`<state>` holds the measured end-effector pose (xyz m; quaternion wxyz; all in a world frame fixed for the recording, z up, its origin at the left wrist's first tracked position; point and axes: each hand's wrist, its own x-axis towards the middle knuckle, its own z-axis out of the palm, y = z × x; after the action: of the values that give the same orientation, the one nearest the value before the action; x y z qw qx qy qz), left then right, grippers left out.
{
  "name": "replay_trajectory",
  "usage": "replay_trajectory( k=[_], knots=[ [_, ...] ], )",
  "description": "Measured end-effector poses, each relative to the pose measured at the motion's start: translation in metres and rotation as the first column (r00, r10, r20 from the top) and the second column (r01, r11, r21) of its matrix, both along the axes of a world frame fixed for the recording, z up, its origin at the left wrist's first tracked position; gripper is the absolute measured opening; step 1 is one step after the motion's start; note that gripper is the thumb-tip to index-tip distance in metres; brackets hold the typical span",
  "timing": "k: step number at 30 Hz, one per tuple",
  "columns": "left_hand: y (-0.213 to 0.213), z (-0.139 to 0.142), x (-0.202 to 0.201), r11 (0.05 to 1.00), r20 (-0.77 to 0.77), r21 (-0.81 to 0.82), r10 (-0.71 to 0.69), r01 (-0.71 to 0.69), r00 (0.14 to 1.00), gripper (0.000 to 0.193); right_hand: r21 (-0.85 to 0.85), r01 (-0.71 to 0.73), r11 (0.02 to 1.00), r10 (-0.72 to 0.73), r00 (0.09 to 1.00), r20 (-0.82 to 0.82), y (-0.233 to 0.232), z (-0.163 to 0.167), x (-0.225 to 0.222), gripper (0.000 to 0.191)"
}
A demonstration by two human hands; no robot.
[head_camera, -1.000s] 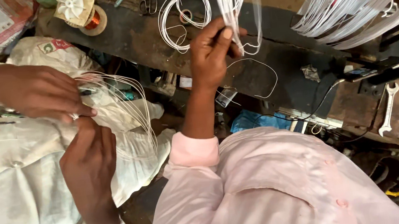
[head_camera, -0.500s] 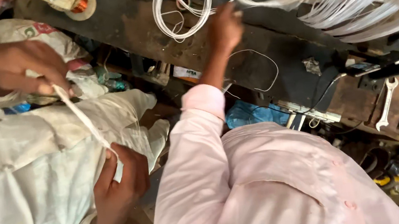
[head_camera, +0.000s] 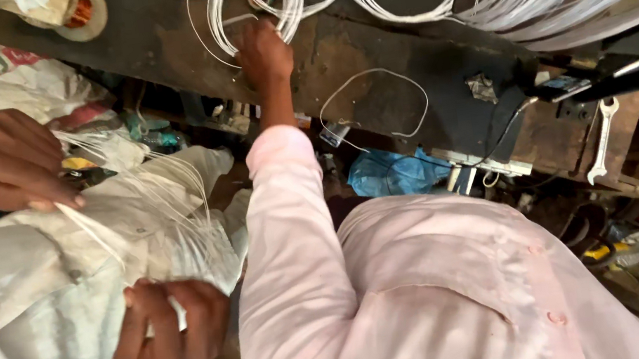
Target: The person operates a manual wire-winding machine, turning a handwheel to wind white insulated wire onto a spool. Another person assists by gathering the wound wire into coils and handing them to the person.
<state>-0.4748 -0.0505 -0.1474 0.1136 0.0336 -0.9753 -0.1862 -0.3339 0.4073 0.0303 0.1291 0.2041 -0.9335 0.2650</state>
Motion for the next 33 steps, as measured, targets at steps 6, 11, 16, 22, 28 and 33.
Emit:
replay_trajectory(
  k=[6, 11, 16, 22, 28, 33],
  knots=[
    [-0.020, 0.027, -0.009, 0.212, -0.300, 0.935, 0.048, 0.283, 0.953, 0.009, -0.005, -0.004, 1.000, 0.004, 1.000, -0.027, -0.002, -0.001, -0.001, 0.023],
    [-0.024, 0.051, 0.023, 0.064, -0.261, 0.964, 0.039, 0.258, 0.965, 0.016, 0.076, -0.015, 0.997, 0.019, 0.998, -0.058, -0.006, 0.010, 0.000, 0.023],
    [-0.003, 0.074, 0.065, -0.042, -0.303, 0.952, 0.003, 0.303, 0.953, 0.023, 0.104, -0.070, 0.992, 0.079, 0.994, -0.080, -0.005, 0.013, -0.008, 0.019],
    [0.018, 0.095, 0.102, -0.094, -0.357, 0.932, -0.080, 0.350, 0.931, 0.025, -0.027, -0.048, 0.998, 0.046, 0.997, -0.058, 0.004, -0.008, -0.012, 0.021],
    [0.028, 0.109, 0.118, -0.176, -0.306, 0.942, -0.091, 0.287, 0.948, 0.022, -0.041, -0.064, 0.997, 0.059, 0.993, -0.104, 0.016, -0.019, -0.013, 0.020],
    [0.031, 0.120, 0.126, -0.209, -0.282, 0.946, -0.152, 0.248, 0.947, 0.020, -0.152, -0.125, 0.980, 0.111, 0.989, -0.098, 0.011, -0.014, -0.011, 0.016]
  ],
)
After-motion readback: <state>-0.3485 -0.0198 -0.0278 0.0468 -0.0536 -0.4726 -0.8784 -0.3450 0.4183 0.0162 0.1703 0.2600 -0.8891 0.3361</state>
